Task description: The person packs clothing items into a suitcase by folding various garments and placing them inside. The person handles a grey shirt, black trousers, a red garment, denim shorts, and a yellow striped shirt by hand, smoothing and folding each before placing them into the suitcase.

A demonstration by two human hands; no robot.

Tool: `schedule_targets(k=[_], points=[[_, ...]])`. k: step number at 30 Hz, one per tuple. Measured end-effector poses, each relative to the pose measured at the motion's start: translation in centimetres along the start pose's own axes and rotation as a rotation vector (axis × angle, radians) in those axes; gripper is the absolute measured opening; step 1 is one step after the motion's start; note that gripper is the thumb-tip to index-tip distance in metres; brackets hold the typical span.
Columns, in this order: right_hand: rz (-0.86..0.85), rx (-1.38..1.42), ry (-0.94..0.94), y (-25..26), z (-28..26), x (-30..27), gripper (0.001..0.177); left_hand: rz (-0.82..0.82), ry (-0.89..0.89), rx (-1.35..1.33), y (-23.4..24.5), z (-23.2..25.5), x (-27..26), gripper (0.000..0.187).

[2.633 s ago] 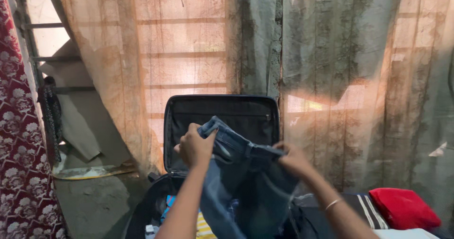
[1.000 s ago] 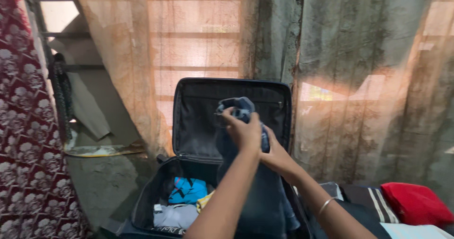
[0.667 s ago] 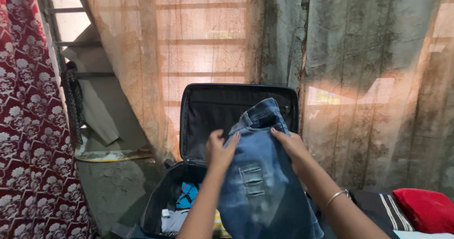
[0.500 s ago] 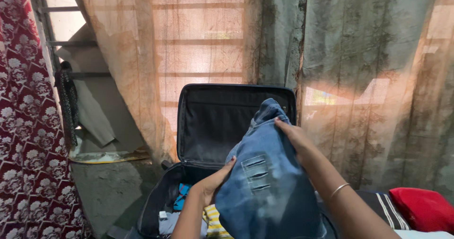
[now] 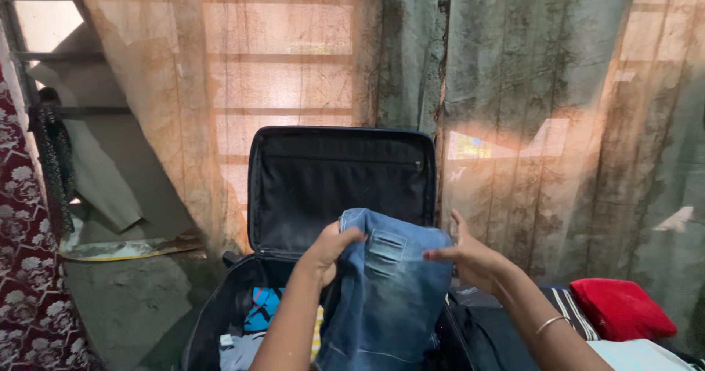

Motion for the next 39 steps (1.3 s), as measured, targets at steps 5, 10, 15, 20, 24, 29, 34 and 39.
schedule_targets(k=[5, 10, 15, 20, 24, 29, 34, 39], points=[[-0.088, -0.557, 0.580, -0.6, -0.1, 1.7, 0.136, 0.143, -0.050, 0.275, 2.6, -1.0, 0.4, 0.029], [0.243, -0.372, 0.499, 1.9, -0.3, 3.6, 0.058, 0.222, -0.135, 0.321, 4.7, 0.2, -1.7, 0.024], [0.114, 0.045, 0.373, -0.9, -1.7, 2.2, 0.081, 0.195, -0.225, -0.081, 3.8, 1.3, -1.9, 0.026], [-0.091, 0.033, 0.328, -3.7, -3.1, 0.1, 0.127, 0.156, -0.178, -0.002, 2.3, 3.3, -3.7, 0.066], [0.042, -0.030, 0.462, -1.7, -4.9, 0.3, 0.086, 0.074, -0.240, 0.283, 2.1, 4.2, -4.1, 0.082], [0.167, -0.022, 0.625, -1.5, -5.1, -0.1, 0.058, 0.118, -0.144, 0.326, 2.0, 3.2, -3.8, 0.086], [0.263, 0.084, 0.768, -1.8, -6.0, -1.6, 0.051, 0.085, -0.135, 0.206, 0.9, 2.0, -3.3, 0.072], [0.174, 0.082, 0.677, -2.1, -6.3, -2.6, 0.076, 0.220, -0.265, -0.094, 0.5, 2.7, -2.1, 0.040]])
Point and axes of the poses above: each hand's wrist, its own x-axis towards the middle knuckle, its own y-axis out of the back of the hand, z = x × y, the point moved 6 cm from there along x, towards the middle knuckle, and after that the axes turned 4 degrees about -z, right-handed, at the moved point
